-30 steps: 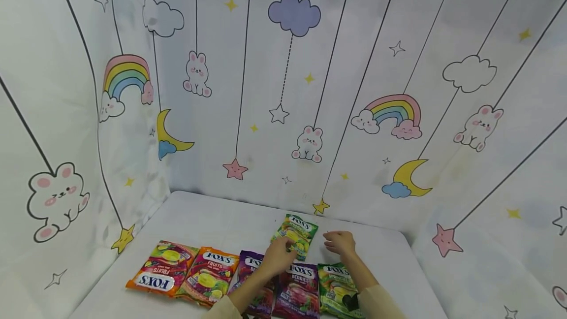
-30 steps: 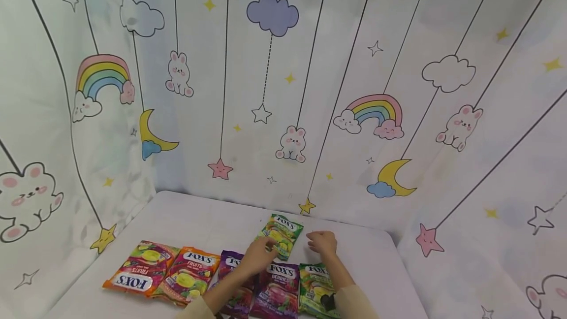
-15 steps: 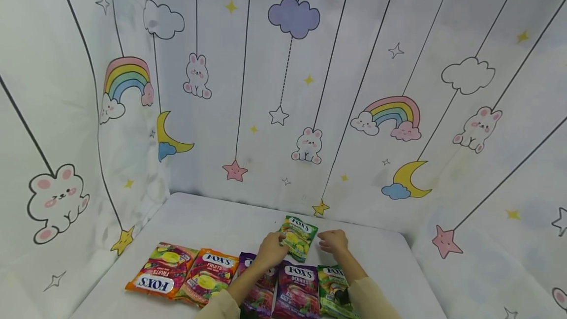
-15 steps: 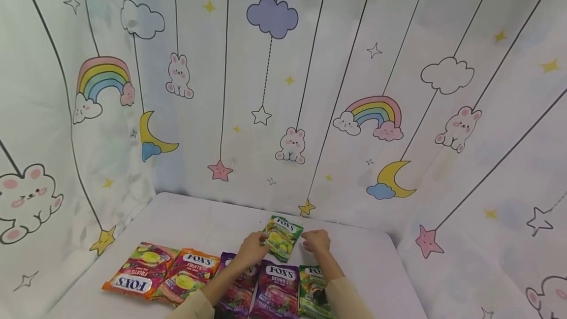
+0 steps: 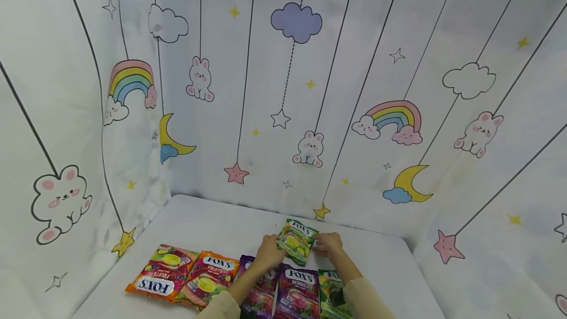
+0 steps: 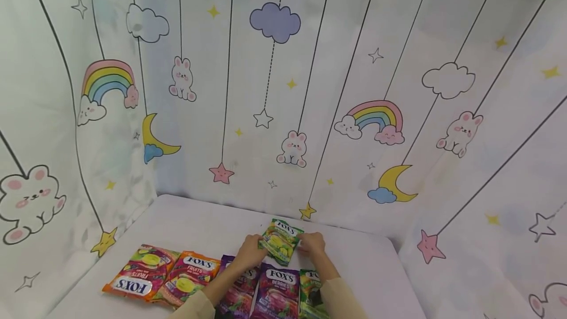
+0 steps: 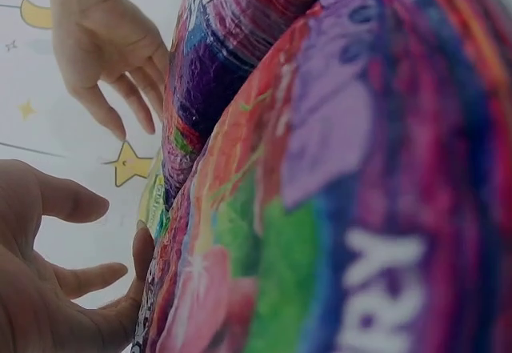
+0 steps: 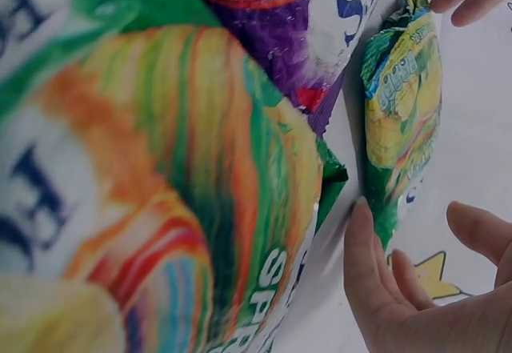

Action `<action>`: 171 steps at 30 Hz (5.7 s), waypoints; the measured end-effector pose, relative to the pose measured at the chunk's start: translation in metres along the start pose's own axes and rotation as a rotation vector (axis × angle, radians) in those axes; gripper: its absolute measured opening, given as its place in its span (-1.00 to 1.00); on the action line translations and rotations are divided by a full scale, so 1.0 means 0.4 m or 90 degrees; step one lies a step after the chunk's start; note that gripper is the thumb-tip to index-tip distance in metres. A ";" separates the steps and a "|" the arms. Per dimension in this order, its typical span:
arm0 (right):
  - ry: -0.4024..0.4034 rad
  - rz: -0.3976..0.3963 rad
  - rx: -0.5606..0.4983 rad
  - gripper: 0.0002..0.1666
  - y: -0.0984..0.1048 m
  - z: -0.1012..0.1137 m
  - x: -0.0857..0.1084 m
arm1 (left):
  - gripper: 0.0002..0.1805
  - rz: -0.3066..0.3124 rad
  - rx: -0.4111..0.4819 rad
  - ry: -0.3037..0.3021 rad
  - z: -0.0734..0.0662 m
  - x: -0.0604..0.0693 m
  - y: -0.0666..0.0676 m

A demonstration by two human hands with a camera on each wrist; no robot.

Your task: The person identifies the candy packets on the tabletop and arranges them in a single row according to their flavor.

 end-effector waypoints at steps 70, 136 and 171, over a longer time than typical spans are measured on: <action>0.062 0.065 0.019 -0.82 -0.043 -0.016 -0.028 | -0.55 0.062 0.010 0.026 0.058 -0.084 -0.036; 0.194 0.041 -0.059 -0.65 0.081 0.078 -0.010 | -0.60 0.096 0.078 -0.019 -0.108 -0.052 0.005; 0.228 0.016 -0.052 -0.65 0.221 0.090 0.029 | -0.63 0.197 0.145 -0.090 -0.246 0.040 -0.010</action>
Point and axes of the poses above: each hand's wrist, its own x-axis away from the middle knuckle, its own y-axis out of the back of the hand, z = x × y, the point moved 10 cm from there along -x, towards the middle knuckle, and after that the axes turned 11 degrees about -z, right-handed, at the moved point
